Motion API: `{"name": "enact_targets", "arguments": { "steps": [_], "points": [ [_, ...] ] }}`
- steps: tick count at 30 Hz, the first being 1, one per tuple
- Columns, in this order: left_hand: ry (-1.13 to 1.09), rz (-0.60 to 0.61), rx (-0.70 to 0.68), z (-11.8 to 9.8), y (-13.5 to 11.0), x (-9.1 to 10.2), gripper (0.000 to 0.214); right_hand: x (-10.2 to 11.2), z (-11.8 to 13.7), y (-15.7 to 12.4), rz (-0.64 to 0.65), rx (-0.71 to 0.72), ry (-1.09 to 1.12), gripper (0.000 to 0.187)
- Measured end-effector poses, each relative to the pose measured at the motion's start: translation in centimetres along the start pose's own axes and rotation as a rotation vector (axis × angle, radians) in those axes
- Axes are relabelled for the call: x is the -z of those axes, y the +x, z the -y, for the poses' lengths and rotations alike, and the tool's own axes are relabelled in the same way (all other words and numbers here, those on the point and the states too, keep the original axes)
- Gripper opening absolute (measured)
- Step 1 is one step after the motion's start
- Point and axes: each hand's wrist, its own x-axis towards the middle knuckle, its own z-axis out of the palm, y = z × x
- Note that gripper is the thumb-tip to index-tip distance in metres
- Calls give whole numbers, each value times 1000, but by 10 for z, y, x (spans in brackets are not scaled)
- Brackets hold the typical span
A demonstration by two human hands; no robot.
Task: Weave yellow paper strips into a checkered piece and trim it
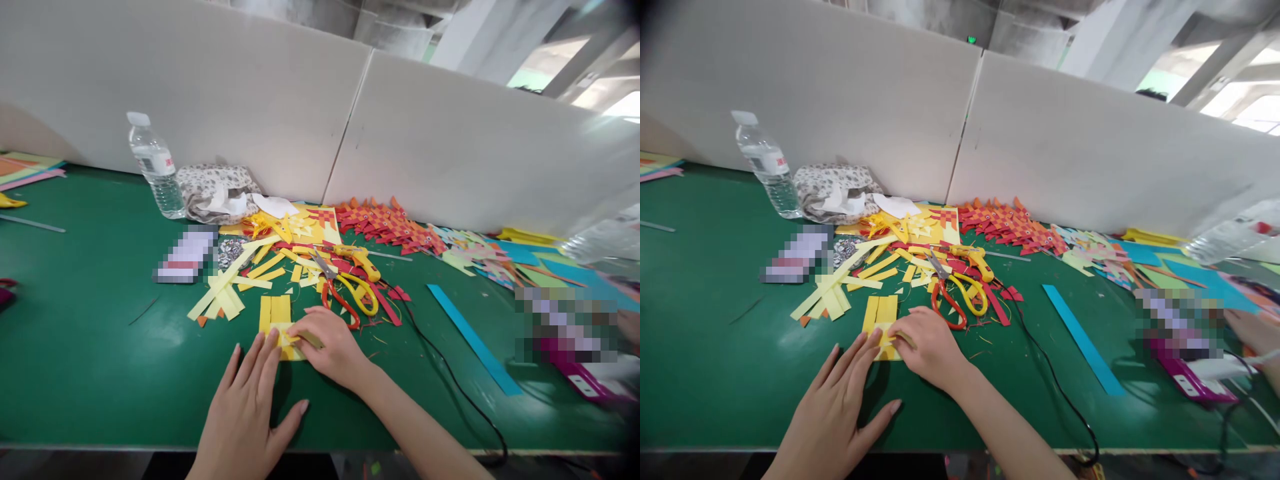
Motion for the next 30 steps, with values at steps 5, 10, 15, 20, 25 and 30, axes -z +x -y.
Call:
{"name": "enact_targets", "arguments": {
  "steps": [5, 10, 15, 20, 25, 30],
  "points": [
    [8, 13, 2, -1, 2, 2, 71, 10, 9, -3, 111, 29, 14, 17],
    [39, 44, -9, -1, 5, 5, 66, 17, 15, -4, 146, -64, 100, 31],
    [41, 52, -19, 0, 4, 6, 63, 32, -16, 12, -163, -297, -98, 10],
    [49, 58, -17, 0, 3, 7, 63, 67, -90, 35, -380, -609, -533, 29],
    [40, 31, -22, 0, 4, 6, 62, 72, -127, 42, -166, -835, -648, 43],
    [36, 31, -21, 0, 5, 7, 62, 64, -126, 37, -402, -846, -645, 35]
  ]
}}
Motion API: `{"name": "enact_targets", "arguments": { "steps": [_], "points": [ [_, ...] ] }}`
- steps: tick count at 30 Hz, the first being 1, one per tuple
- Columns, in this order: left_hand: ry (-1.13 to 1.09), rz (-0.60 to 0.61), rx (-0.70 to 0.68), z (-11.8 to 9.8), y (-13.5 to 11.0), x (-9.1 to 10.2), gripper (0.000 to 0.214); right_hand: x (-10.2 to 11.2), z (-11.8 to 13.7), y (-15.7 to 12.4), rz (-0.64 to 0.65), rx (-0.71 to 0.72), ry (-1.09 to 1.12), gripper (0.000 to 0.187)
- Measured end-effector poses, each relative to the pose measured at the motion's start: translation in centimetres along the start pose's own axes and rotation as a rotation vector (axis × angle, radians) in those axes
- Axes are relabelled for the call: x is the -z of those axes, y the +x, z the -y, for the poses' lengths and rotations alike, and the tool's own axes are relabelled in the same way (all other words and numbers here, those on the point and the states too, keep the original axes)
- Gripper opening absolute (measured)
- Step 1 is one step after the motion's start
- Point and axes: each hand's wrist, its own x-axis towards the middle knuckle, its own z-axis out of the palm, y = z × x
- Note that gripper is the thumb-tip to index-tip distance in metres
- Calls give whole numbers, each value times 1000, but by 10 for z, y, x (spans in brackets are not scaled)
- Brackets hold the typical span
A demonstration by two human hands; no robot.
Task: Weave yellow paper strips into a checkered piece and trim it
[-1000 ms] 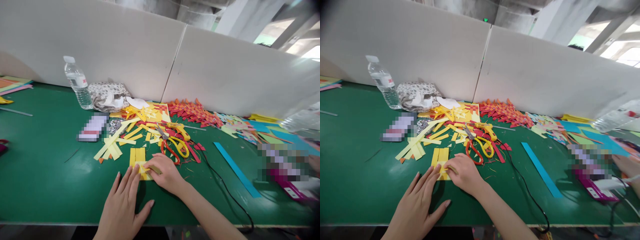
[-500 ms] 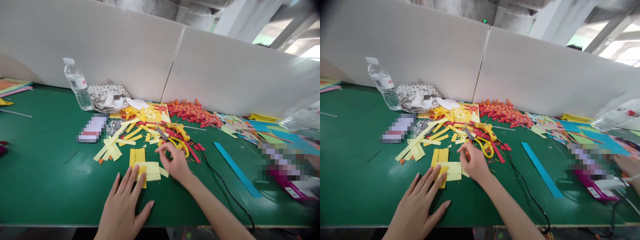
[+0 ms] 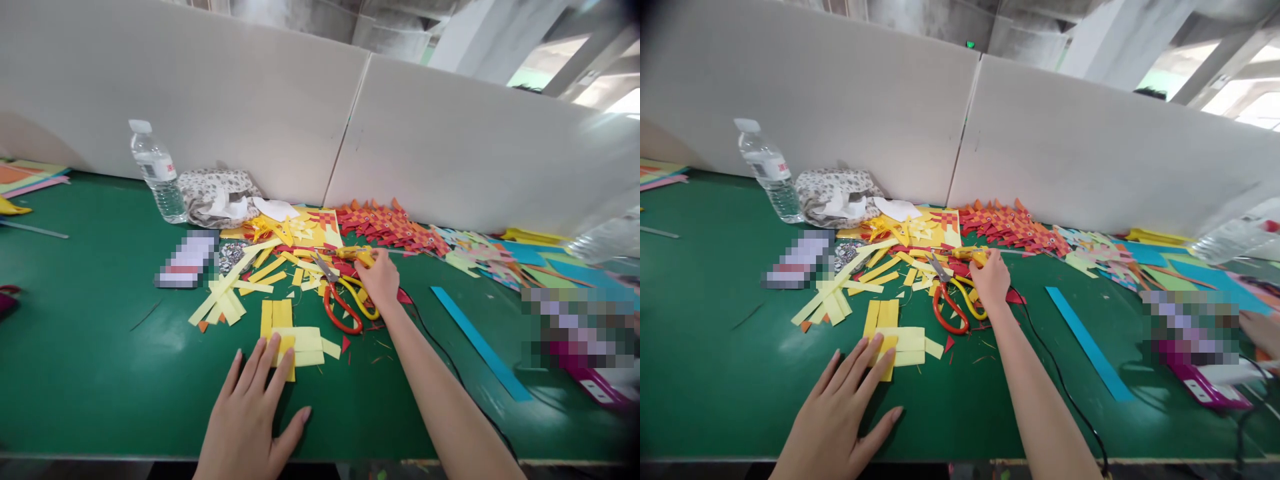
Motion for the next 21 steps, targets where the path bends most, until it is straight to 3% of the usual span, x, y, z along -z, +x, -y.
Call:
{"name": "enact_targets", "arguments": {
  "steps": [3, 6, 8, 10, 14, 21],
  "points": [
    [-6, 3, 8, 0, 0, 0, 62, 4, -3, -2, -187, 22, 91, 30],
    [13, 22, 8, -1, 0, 0, 62, 13, -2, -11, -298, 139, 251, 27],
    [21, 32, 4, -1, 0, -1, 63, 20, 3, -24, -246, 267, 414, 27],
    [19, 31, 2, -1, -1, -1, 63, 26, 9, -41, -111, 393, 529, 28],
    [8, 23, 0, -1, -1, 1, 62, 30, 18, -68, 131, 599, 543, 23],
    [-21, 27, 14, 0, -2, 0, 62, 27, 21, -72, 184, 709, 469, 18]
  ]
}}
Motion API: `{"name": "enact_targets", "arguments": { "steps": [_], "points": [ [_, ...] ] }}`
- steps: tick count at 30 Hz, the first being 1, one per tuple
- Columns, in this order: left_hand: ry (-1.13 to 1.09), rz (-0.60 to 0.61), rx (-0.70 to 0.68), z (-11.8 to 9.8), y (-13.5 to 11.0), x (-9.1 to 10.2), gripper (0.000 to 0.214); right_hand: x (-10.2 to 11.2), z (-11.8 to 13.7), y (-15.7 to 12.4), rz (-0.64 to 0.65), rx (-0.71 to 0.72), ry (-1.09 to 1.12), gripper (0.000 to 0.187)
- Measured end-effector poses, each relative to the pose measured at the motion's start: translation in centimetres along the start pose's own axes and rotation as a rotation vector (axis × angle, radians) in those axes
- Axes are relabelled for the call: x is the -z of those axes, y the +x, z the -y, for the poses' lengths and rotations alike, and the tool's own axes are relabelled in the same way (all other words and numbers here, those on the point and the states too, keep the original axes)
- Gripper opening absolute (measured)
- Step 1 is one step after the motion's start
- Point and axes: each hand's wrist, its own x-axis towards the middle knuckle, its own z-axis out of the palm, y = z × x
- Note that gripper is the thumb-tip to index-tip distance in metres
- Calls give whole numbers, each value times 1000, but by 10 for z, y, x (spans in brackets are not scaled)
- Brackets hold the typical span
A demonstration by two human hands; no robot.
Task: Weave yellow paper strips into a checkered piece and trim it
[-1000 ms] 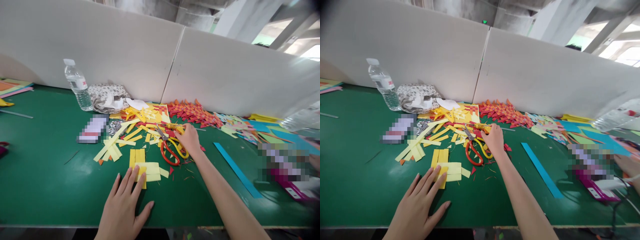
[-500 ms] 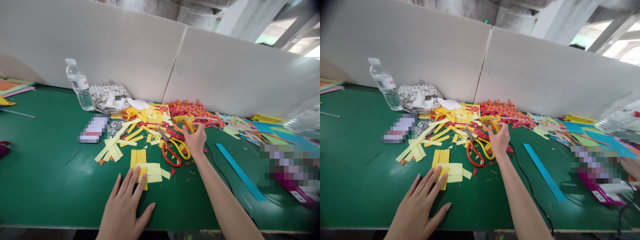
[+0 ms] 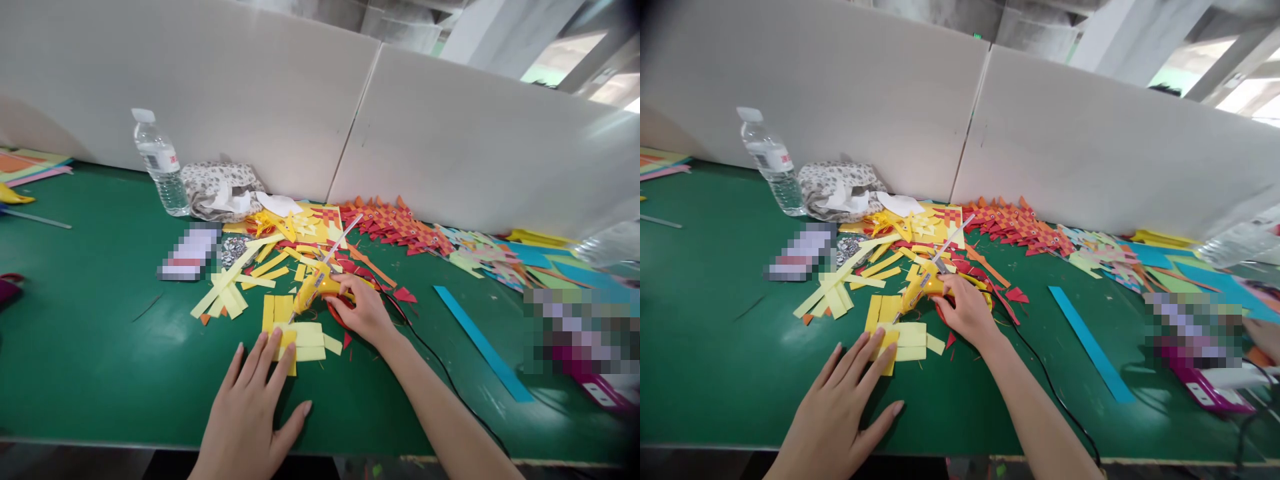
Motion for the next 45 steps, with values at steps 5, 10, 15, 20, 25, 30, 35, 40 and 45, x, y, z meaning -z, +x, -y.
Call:
{"name": "enact_targets", "arguments": {
  "steps": [5, 10, 15, 20, 25, 30, 35, 40, 45],
  "points": [
    [3, 3, -2, 0, 0, 0, 62, -1, -1, 0, 1, 40, -27, 21],
    [19, 17, -6, 0, 1, 0, 63, -2, -6, -1, -26, 16, -13, 21],
    [24, 27, 0, 0, -1, -1, 64, -1, -5, -2, -129, -44, 33, 26],
    [17, 20, -1, 0, -1, -1, 63, -3, -1, -1, -18, 0, 32, 23],
    [25, 9, -7, 0, 1, 0, 63, -3, -2, 1, -99, -37, -2, 24],
    [15, 7, -2, 0, 0, 0, 62, -5, 0, 0, -46, -22, 42, 25],
    [2, 3, 1, -1, 0, 0, 62, -6, -2, 2, -121, -51, -36, 23],
    [-3, 10, 9, 0, 0, -1, 63, -2, -2, 3, -258, -83, -10, 27],
    [3, 19, 7, -1, 0, -1, 63, -4, 4, 0, -71, -20, 46, 25]
  ]
}}
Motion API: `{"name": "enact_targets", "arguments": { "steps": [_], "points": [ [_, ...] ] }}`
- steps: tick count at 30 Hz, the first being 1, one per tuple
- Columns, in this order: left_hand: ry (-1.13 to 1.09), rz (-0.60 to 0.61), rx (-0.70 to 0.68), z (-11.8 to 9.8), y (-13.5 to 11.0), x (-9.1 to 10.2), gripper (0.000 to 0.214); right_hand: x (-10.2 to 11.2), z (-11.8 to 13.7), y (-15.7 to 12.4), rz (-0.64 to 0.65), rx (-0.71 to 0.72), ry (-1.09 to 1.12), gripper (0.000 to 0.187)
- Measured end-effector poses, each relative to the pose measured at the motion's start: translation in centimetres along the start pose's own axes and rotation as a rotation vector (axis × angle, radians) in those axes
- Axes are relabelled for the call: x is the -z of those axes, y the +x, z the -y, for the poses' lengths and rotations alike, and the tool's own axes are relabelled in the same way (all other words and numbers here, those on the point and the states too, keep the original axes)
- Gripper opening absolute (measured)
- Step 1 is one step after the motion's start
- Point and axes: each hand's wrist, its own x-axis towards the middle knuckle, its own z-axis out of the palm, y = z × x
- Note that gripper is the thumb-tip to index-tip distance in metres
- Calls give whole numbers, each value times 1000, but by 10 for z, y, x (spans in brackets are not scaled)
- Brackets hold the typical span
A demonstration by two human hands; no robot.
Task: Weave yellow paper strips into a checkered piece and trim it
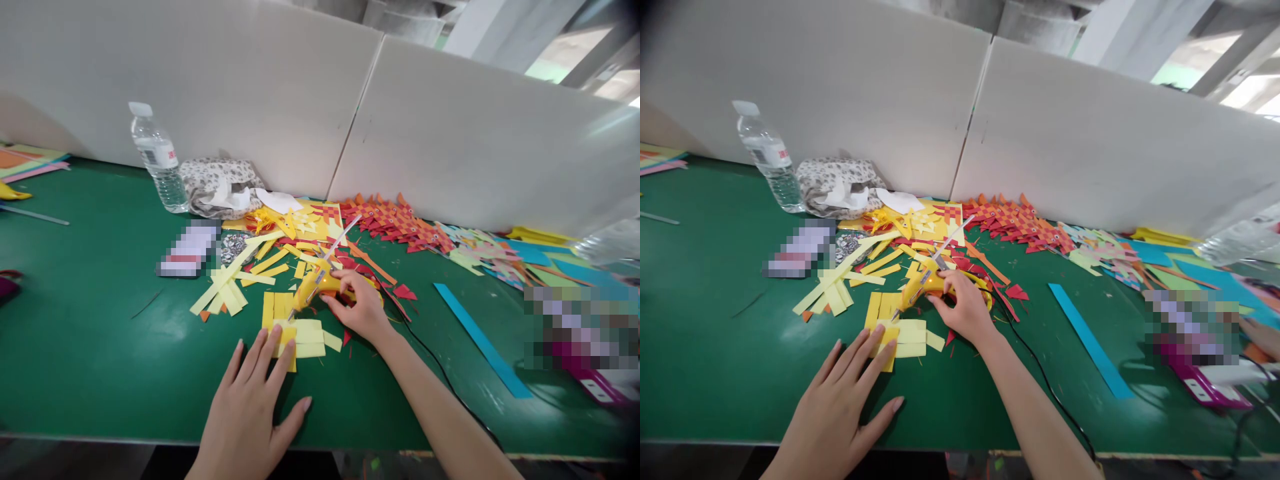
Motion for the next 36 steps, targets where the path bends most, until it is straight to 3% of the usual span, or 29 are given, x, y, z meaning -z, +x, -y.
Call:
{"name": "enact_targets", "arguments": {
  "steps": [2, 8, 12, 17, 23, 26, 32, 36],
  "points": [
    [1, 3, 1, 0, 0, 0, 63, -2, -1, 0, 34, 13, -35, 23],
    [-1, 13, 0, 0, 1, 2, 64, -1, -14, 4, -232, -148, -136, 24],
    [-19, 0, 14, 0, 2, 3, 66, 2, -14, 8, -256, -164, -181, 23],
    [-37, -49, 28, -1, 0, 1, 77, 6, 2, 8, -132, -7, -119, 27],
    [-25, -30, 28, -1, -2, -1, 80, 8, 26, 9, 144, 141, -11, 36],
    [-20, -16, 13, 0, -1, 0, 73, -2, 37, 11, 278, 116, 25, 30],
    [5, 10, -19, 0, 1, 4, 63, -21, 46, 14, 310, -140, 257, 44],
    [-10, 0, -17, 0, 1, 3, 60, -24, 45, 15, 310, -226, 343, 43]
  ]
}}
